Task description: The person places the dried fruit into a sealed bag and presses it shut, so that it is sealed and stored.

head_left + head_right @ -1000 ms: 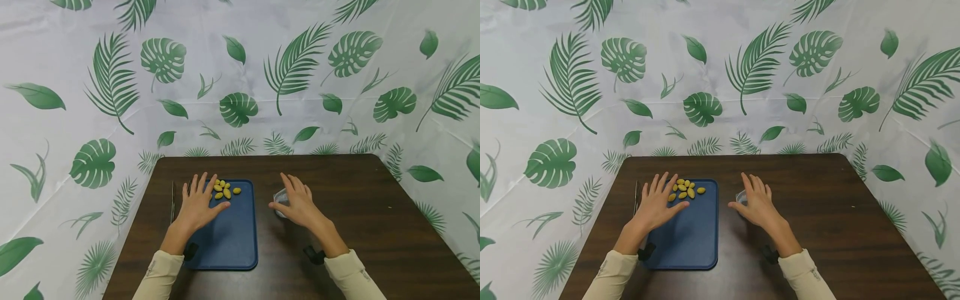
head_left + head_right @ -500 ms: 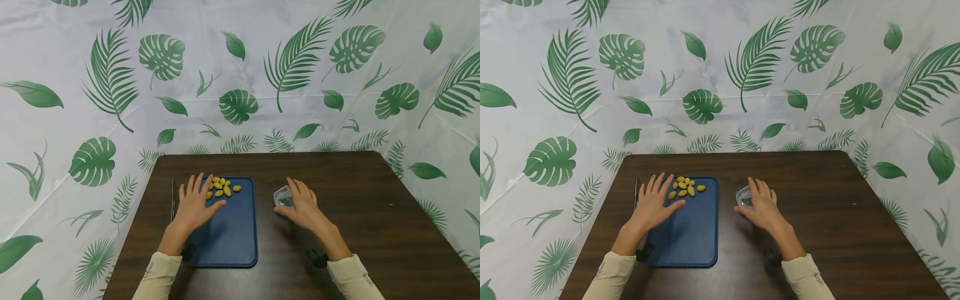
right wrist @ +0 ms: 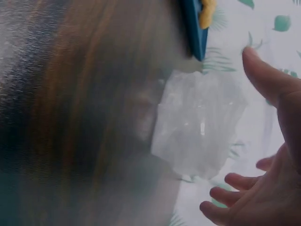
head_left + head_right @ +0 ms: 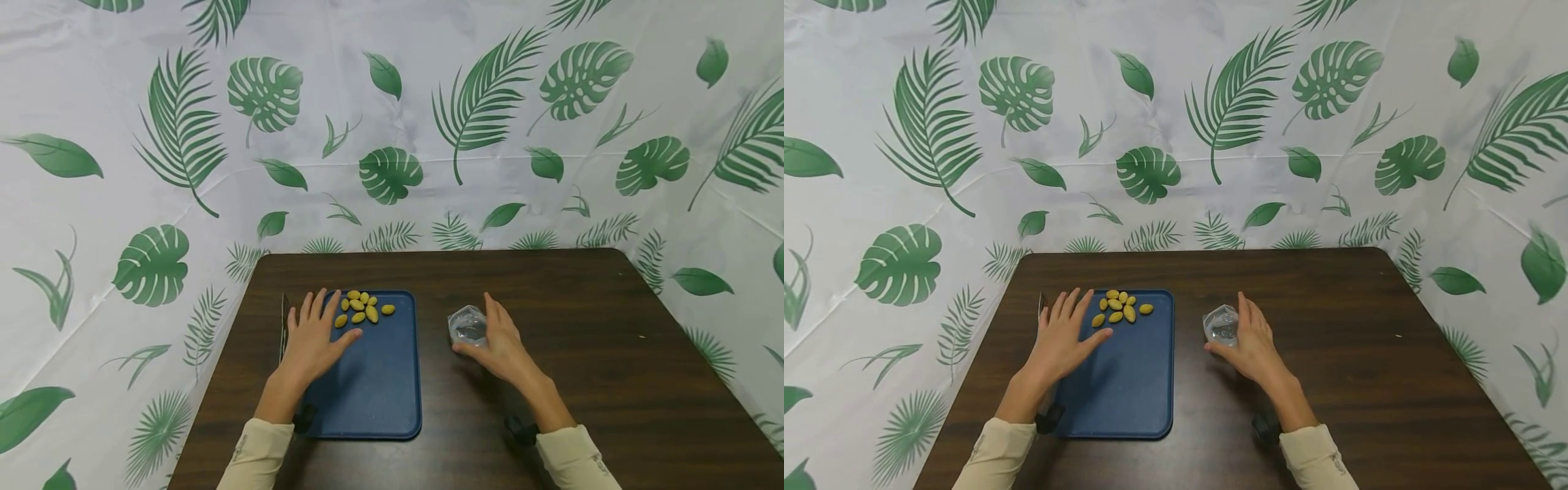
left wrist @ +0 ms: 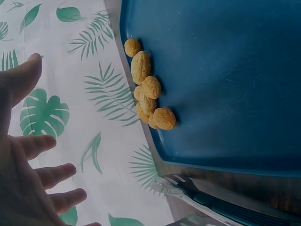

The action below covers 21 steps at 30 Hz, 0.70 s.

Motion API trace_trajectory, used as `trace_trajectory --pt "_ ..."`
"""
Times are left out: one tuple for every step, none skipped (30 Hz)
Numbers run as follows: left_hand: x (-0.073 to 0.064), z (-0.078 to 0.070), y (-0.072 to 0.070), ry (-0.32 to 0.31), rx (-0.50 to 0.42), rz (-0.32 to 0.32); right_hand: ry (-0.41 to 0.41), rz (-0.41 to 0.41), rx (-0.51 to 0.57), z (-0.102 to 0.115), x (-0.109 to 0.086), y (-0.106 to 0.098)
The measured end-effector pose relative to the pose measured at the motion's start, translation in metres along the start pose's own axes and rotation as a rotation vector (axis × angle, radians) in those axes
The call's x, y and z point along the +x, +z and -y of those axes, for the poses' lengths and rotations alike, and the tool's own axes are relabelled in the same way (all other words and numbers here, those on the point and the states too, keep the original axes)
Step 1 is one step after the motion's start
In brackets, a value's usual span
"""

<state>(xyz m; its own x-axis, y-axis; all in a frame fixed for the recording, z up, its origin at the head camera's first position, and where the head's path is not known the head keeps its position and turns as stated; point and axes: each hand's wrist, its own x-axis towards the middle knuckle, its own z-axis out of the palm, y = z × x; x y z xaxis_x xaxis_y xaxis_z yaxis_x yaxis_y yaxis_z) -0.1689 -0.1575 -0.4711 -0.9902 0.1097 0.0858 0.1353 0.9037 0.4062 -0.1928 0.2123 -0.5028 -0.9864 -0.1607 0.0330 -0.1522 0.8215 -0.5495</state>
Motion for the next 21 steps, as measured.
trace_trajectory --pt "0.000 0.001 0.001 -0.001 -0.003 -0.004 0.011 0.001 0.012 -0.002 0.000 0.001" --pt "0.000 0.001 0.001 -0.003 -0.004 -0.007 0.022 0.004 0.025 -0.003 0.000 0.002" --pt "0.000 0.001 0.002 -0.004 -0.006 -0.009 0.029 0.006 0.035 -0.005 0.000 0.002" --pt "-0.001 0.002 0.002 -0.006 -0.007 -0.010 0.035 0.008 0.041 -0.006 0.000 0.003" --pt "-0.001 0.002 0.003 -0.008 -0.008 -0.008 0.040 0.009 0.047 -0.008 -0.001 0.003" --pt "-0.001 0.003 0.003 -0.011 -0.006 -0.006 0.044 0.009 0.051 -0.009 -0.001 0.004" --pt "-0.001 0.003 0.004 -0.014 -0.003 -0.003 0.046 0.009 0.057 -0.010 -0.001 0.005" --pt "-0.001 0.004 0.004 -0.018 -0.002 0.000 0.047 0.009 0.062 -0.011 -0.001 0.006" --pt "-0.001 0.004 0.005 -0.020 -0.003 0.001 0.049 0.009 0.066 -0.013 -0.001 0.007" --pt "-0.002 0.005 0.005 -0.022 -0.004 0.001 0.051 0.010 0.071 -0.014 -0.001 0.008" --pt "-0.002 0.005 0.005 -0.022 -0.004 0.000 0.052 0.009 0.081 -0.015 -0.001 0.009" --pt "-0.002 0.005 0.005 -0.024 -0.006 0.000 0.051 0.008 0.090 -0.017 -0.001 0.010" --pt "-0.002 0.005 0.005 -0.025 -0.007 -0.002 0.052 0.006 0.101 -0.018 -0.001 0.012" --pt "-0.002 0.006 0.005 -0.026 -0.008 -0.003 0.051 0.002 0.111 -0.020 -0.001 0.013" --pt "-0.002 0.006 0.005 -0.025 -0.009 -0.007 0.049 -0.004 0.124 -0.021 -0.001 0.015" --pt "-0.002 0.006 0.005 -0.026 -0.007 -0.009 0.047 -0.009 0.138 -0.023 0.000 0.016" --pt "-0.002 0.006 0.005 -0.026 -0.003 -0.011 0.044 -0.018 0.153 -0.025 0.000 0.017" --pt "-0.002 0.007 0.006 -0.028 0.001 -0.012 0.039 -0.024 0.166 -0.026 0.000 0.019" --pt "-0.002 0.007 0.006 -0.029 0.004 -0.013 0.035 -0.030 0.180 -0.027 0.000 0.020" --pt "-0.001 0.007 0.006 -0.031 0.006 -0.012 0.028 -0.037 0.196 -0.029 0.000 0.021" --pt "-0.001 0.008 0.006 -0.032 0.007 -0.012 0.022 -0.044 0.208 -0.030 0.000 0.022"
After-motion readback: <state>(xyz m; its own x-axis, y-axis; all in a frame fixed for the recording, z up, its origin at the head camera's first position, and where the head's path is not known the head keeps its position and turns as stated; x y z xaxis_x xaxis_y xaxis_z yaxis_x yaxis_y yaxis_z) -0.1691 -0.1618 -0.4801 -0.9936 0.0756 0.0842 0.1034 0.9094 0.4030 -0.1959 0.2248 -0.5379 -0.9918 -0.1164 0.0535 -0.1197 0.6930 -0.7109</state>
